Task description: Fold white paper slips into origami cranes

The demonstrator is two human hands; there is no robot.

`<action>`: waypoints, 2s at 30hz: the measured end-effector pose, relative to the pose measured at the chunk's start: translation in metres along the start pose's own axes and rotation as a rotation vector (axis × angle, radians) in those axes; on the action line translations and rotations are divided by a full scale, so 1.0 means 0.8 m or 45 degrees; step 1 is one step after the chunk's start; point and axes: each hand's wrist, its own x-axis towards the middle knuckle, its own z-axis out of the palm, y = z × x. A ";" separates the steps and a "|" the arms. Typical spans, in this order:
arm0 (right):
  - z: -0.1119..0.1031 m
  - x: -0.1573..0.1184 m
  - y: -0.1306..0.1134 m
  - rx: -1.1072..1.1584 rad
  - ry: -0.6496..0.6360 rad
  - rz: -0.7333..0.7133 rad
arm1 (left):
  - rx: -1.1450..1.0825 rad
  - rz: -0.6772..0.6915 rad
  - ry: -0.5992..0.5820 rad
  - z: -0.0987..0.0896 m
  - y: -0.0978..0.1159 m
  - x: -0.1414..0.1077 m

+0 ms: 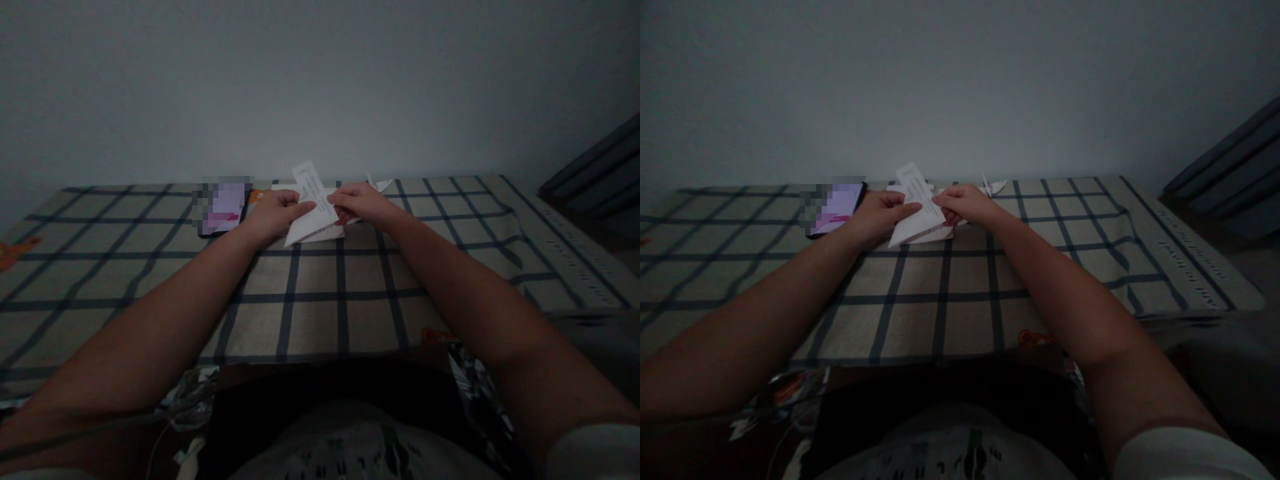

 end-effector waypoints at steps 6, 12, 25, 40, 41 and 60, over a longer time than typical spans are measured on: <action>0.005 0.002 -0.001 0.006 0.033 -0.096 | -0.138 -0.070 -0.099 0.003 -0.001 -0.001; 0.002 0.002 0.008 -0.067 -0.073 -0.177 | -0.340 -0.053 -0.137 0.008 -0.003 -0.001; 0.006 -0.002 0.008 -0.226 -0.118 -0.200 | -0.385 -0.054 -0.064 0.017 -0.006 -0.002; 0.001 -0.004 0.007 -0.361 -0.172 -0.225 | -0.392 0.030 0.289 0.022 0.008 0.001; 0.002 -0.004 0.008 -0.347 -0.177 -0.229 | -0.415 0.025 0.268 0.022 0.008 0.001; -0.001 0.005 0.020 -0.319 -0.197 -0.311 | -0.543 -0.041 0.099 0.014 0.004 0.006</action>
